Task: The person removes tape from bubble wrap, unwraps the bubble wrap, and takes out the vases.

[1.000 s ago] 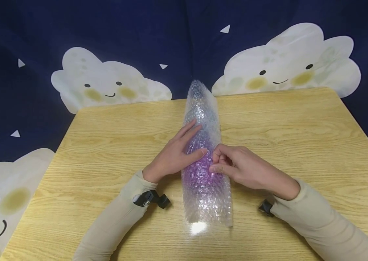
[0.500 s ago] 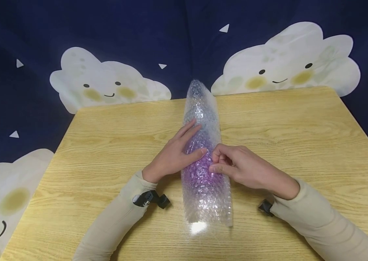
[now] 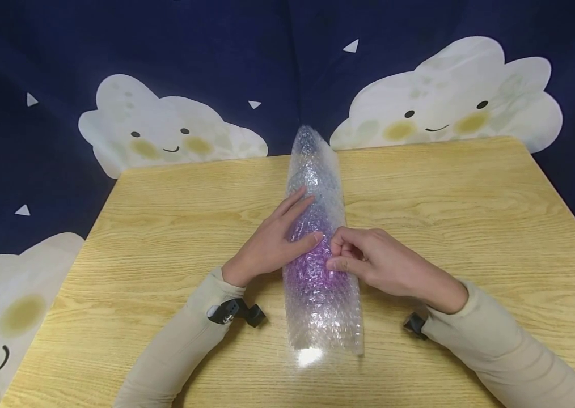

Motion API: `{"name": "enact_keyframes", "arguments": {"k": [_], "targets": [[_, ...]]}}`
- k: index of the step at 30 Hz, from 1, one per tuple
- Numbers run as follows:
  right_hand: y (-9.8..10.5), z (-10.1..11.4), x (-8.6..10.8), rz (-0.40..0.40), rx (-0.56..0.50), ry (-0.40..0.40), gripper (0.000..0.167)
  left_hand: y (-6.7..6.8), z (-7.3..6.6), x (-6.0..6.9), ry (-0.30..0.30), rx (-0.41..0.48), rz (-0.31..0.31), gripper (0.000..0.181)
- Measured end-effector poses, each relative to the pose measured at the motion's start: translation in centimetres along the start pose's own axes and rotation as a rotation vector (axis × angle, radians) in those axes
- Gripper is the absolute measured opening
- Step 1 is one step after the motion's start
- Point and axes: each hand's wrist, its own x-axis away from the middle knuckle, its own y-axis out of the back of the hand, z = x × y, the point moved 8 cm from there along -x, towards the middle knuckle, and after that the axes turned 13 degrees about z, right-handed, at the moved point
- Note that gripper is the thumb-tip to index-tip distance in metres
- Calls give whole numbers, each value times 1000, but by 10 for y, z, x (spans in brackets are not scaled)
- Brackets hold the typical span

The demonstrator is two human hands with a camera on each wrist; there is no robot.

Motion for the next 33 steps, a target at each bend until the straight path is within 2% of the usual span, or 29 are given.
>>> {"name": "enact_keyframes", "arguments": {"k": [7,27,33], "targets": [[0,1,-1,-5,-9,14,13,-1,0,1,0,3,-1,85],[2,2,2,-28,-7,-22,4,-1,0,1,-1,0,8,84],[2,2,1,-24,-4,-20,7,0,0,1,3,0,8,85]]}}
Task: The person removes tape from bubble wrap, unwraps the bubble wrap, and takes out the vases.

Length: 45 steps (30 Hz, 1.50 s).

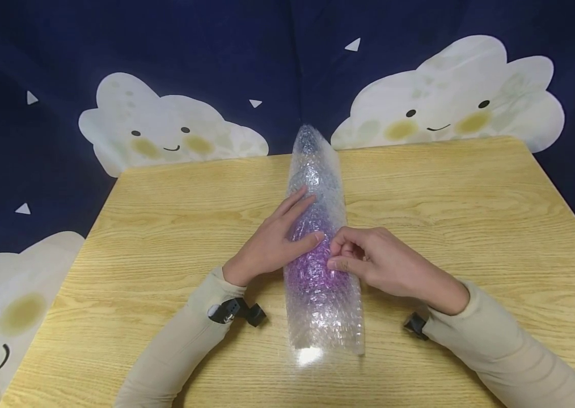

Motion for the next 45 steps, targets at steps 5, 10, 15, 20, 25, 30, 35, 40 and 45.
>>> {"name": "enact_keyframes", "arguments": {"k": [5,10,15,20,25,30,35,40,45], "targets": [[-1,-1,0,5,-4,20,10,0,0,0,1,-2,0,85],[-1,0,0,8,4,46,12,0,0,-1,4,-1,-2,84],[-1,1,-1,13,8,54,13,0,0,-1,6,1,-2,85],[-2,0,-1,17,6,53,13,0,1,-1,8,1,-3,85],[-2,1,-1,22,1,55,14,-1,1,-1,4,-4,-1,85],[-2,1,-1,22,1,57,14,-1,2,-2,1,-7,1,85],[-2,1,-1,23,-4,58,15,-1,1,-2,-2,-7,3,85],[-2,0,-1,25,-19,53,14,-1,1,-1,-3,-5,1,85],[-2,-1,-1,21,-22,56,14,-1,2,-2,2,1,1,84]]}}
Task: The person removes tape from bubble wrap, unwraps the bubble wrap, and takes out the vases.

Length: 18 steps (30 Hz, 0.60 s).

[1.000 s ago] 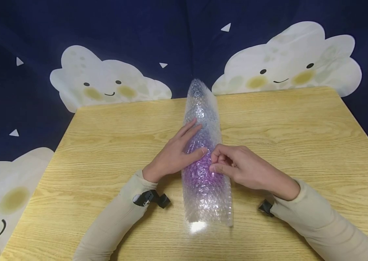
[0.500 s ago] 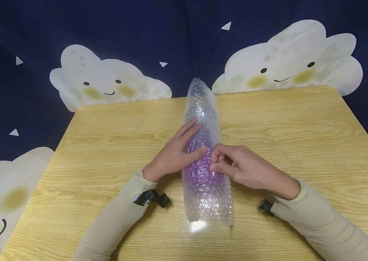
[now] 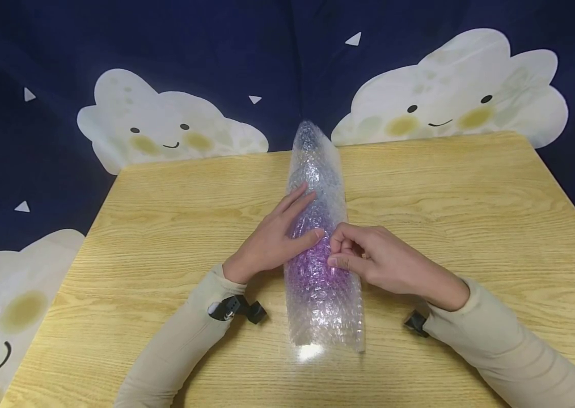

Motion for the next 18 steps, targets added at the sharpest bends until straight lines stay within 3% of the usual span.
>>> {"name": "enact_keyframes", "arguments": {"k": [18], "targets": [[-1,-1,-1,6,-13,11,14,0,-1,0,0,4,2,85]]}}
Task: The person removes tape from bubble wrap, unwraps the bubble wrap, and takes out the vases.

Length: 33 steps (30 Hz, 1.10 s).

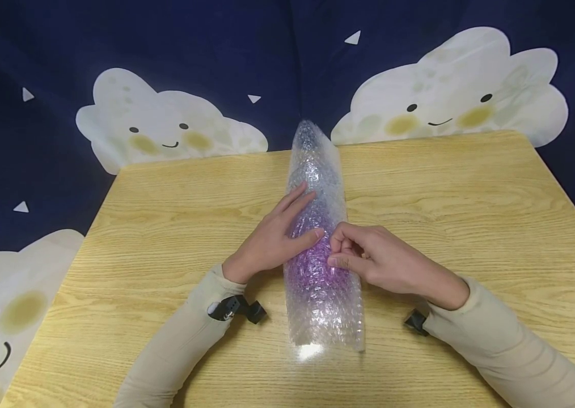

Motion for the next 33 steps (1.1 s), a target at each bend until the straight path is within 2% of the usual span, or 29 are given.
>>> {"name": "enact_keyframes", "arguments": {"k": [11,33], "targets": [[0,-2,0,2,-17,-4,14,0,0,0,4,-5,-2,84],[1,-2,0,-14,20,1,16,0,0,1,-2,-3,-1,84]]}}
